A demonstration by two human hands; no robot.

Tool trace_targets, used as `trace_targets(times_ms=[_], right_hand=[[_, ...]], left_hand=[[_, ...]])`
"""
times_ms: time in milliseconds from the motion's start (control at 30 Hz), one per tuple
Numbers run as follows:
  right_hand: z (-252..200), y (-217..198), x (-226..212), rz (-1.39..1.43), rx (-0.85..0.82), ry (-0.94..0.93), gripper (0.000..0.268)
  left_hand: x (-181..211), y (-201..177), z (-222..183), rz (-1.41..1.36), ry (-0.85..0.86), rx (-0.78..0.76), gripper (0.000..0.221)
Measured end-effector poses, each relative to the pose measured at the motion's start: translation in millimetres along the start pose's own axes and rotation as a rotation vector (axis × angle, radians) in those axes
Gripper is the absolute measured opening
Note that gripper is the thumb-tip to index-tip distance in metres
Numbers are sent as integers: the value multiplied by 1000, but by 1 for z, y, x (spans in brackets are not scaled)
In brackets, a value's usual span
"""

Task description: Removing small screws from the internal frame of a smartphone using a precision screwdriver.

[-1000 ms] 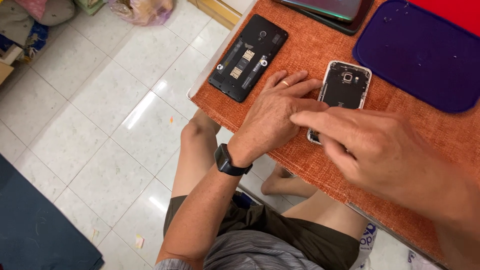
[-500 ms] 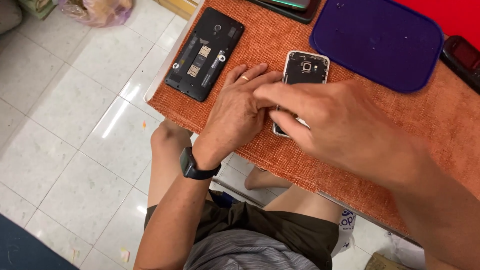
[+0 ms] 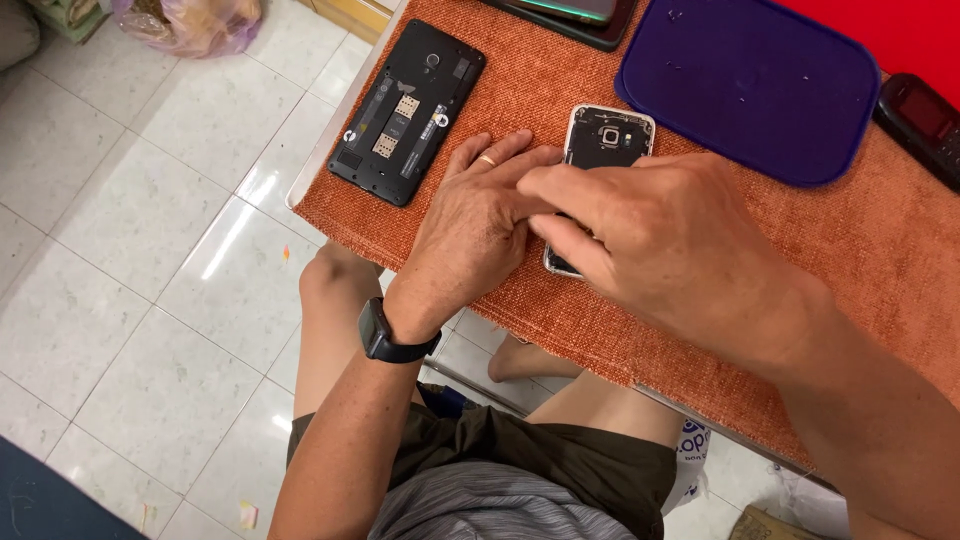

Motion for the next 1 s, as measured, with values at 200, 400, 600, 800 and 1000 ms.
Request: trace_targets(times_ms=[200, 400, 600, 800, 1000], right_hand=[[3, -7, -7, 392, -130, -17, 49], [2, -5, -3, 54, 18, -10, 16], [4, -7, -9, 255, -115, -13, 39], [4, -9, -8, 330, -151, -32, 43], [4, -6, -7, 206, -49, -5, 43]], left_hand=[[0, 0, -1, 12, 1, 41, 32], [2, -2, 0, -5, -3, 5, 32], [-1, 4, -2, 45, 13, 34, 19], [0, 2, -1, 56, -16, 18, 27], [0, 3, -1, 48, 4, 17, 21]])
Point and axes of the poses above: each hand's wrist, its own z-axis towards the middle knuckle, its own y-axis out of the palm, x = y × z, the point moved 1 cm from there along z, towards the middle knuckle, and after that the axes turned 1 degree about -x, right-handed, at the moved point
